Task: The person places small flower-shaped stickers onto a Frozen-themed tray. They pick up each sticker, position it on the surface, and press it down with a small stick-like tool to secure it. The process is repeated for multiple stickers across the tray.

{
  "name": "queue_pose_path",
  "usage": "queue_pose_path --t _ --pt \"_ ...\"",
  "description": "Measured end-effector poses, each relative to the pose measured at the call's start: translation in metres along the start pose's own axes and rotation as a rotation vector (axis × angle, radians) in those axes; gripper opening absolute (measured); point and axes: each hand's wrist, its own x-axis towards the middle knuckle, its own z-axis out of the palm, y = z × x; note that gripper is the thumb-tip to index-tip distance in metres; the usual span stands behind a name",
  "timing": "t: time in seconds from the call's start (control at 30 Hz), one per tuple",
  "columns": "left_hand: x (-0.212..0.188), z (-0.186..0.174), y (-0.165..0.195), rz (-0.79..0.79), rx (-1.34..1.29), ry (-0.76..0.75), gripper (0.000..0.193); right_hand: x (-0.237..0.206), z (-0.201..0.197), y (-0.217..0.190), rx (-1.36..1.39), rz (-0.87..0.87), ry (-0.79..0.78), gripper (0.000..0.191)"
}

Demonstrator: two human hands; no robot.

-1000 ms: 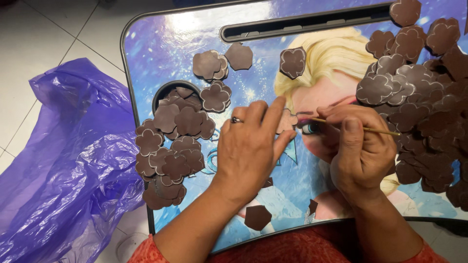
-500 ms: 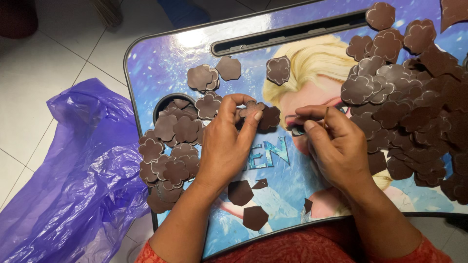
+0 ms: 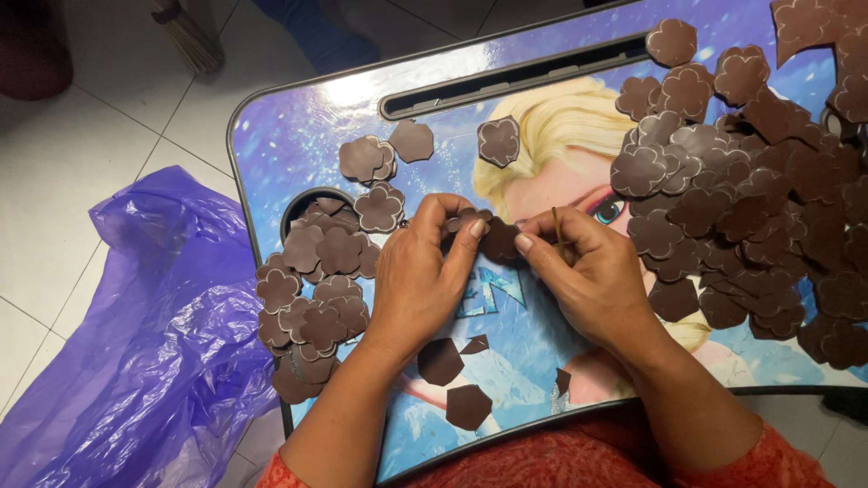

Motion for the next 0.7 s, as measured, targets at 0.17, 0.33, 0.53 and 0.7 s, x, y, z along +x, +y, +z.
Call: queue_pose_path --t 0.17,0.33,0.53,0.7 --pt "-0.005 -0.004 -0.003 0.162 -0.020 0.098 0.013 -0.009 -0.030 -0.006 -0.065 0.100 0.108 0.010" --pt "-0.008 -0.004 -0.003 0.322 0.068 0.099 0.012 -0.032 -0.079 -0.023 -0.554 0.071 0.241 0.014" --pt "-0.021 0.001 0.003 0.664 0.052 -0.097 0.020 -0.030 -0.073 -0.045 -0.626 -0.229 0.319 0.023" --pt "-0.026 -0.010 0.001 0.547 0.059 0.110 0.019 -0.011 -0.020 -0.068 -0.625 -0.318 0.096 0.016"
